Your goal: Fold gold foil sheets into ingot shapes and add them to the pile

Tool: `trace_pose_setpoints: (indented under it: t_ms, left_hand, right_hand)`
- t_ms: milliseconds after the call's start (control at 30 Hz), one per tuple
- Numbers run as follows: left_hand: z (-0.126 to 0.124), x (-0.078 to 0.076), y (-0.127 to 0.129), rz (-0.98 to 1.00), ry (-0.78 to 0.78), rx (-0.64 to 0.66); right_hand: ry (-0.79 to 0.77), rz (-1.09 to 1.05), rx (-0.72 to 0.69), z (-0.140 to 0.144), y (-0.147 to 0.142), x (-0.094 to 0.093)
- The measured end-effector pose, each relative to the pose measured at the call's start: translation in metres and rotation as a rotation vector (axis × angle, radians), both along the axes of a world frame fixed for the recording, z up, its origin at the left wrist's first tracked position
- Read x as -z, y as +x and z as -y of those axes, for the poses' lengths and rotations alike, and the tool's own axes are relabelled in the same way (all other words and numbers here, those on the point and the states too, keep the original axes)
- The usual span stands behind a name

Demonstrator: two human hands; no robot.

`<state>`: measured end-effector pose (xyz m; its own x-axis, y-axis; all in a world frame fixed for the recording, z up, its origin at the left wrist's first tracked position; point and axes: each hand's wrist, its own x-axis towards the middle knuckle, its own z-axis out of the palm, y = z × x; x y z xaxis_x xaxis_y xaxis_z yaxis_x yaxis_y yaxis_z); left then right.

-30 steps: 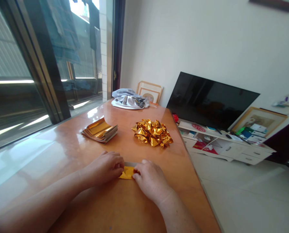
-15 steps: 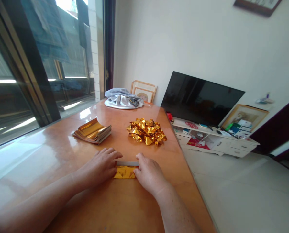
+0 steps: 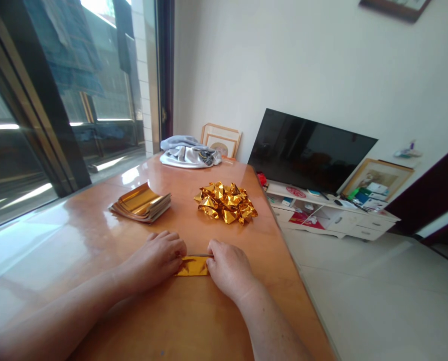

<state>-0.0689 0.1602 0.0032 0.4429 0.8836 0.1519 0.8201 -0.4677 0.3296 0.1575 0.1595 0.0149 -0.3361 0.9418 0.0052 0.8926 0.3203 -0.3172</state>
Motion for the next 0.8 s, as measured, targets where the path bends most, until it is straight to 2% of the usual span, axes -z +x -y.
trace_pose_setpoints:
  t_ms: [167,233,433,800]
  left_hand:
    - [-0.0015,0.0039,0.0026,0.024,0.000,-0.030]
    - [-0.0015,0.0039,0.0034,0.030,-0.013,-0.041]
    - [0.0002,0.0001,0.0033,0.012,0.029,-0.061]
    - [0.0019,-0.0027,-0.0030,-0.019,-0.034,-0.031]
  right_hand:
    - [0.034,0.082,0.083,0.0024,-0.0045,-0.0034]
    - [0.039,0.104,0.056,0.0032,-0.0057,-0.0050]
    - [0.006,0.074,-0.142,0.0051,-0.0070,-0.0057]
    - [0.036,0.030,-0.128,0.0053,-0.0057,-0.0025]
